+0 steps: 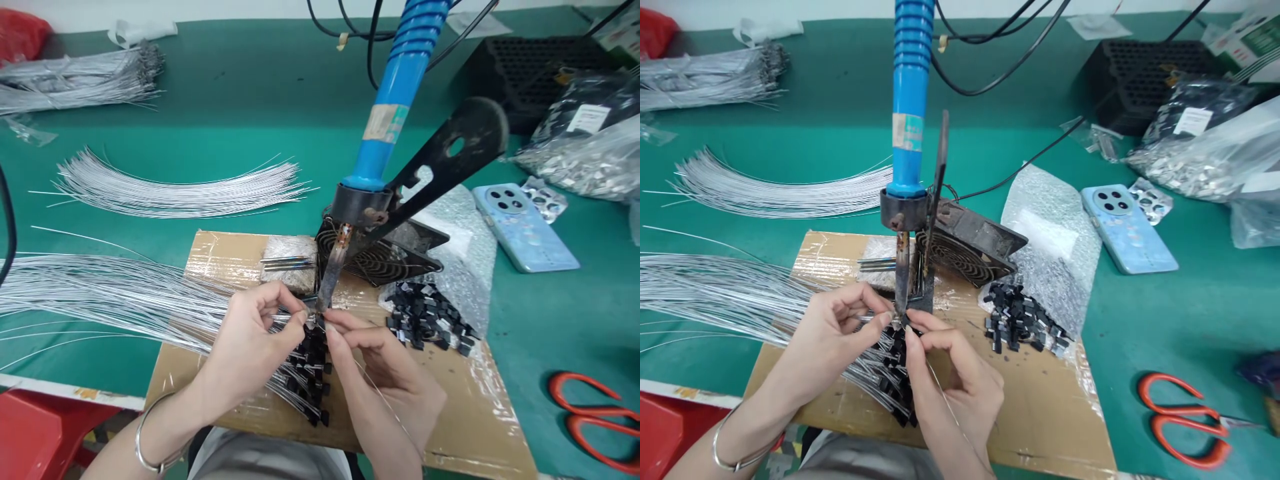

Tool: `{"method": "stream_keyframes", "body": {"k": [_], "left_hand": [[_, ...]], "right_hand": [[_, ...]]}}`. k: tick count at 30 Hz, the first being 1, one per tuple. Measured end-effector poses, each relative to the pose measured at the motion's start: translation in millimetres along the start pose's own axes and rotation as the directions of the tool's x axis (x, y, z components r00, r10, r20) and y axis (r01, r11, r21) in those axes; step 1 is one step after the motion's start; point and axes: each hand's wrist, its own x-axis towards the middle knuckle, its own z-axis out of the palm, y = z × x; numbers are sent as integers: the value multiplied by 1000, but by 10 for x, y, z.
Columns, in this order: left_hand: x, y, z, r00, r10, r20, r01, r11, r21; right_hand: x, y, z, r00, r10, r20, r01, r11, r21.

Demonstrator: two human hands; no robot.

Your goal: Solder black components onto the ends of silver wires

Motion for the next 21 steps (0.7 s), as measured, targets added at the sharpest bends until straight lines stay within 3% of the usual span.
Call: {"method": "stream_keyframes", "body": {"k": [5,9,13,16,21], "left_hand": [[-30,-30,-9,1000,22,3,-22,999,23],[-73,-120,-65,999,51,-2,-51,994,95],[-120,-235,-139,996,87,8,-88,982,167],[-163,-302,-165,978,208,2,-205,960,191],[-224,-383,-242,896,442,-23,-413,853,318]], "right_hand": [[21,-9,-38,1000,0,26,0,1000,13],[95,51,-251,972,79,-222,-73,997,36],[208,216,-659,904,249,-347,-123,930,347],[273,361,-897,851,320,-416,-177,921,348],[294,588,-1013,790,341,-510,-253,938,236]]}}
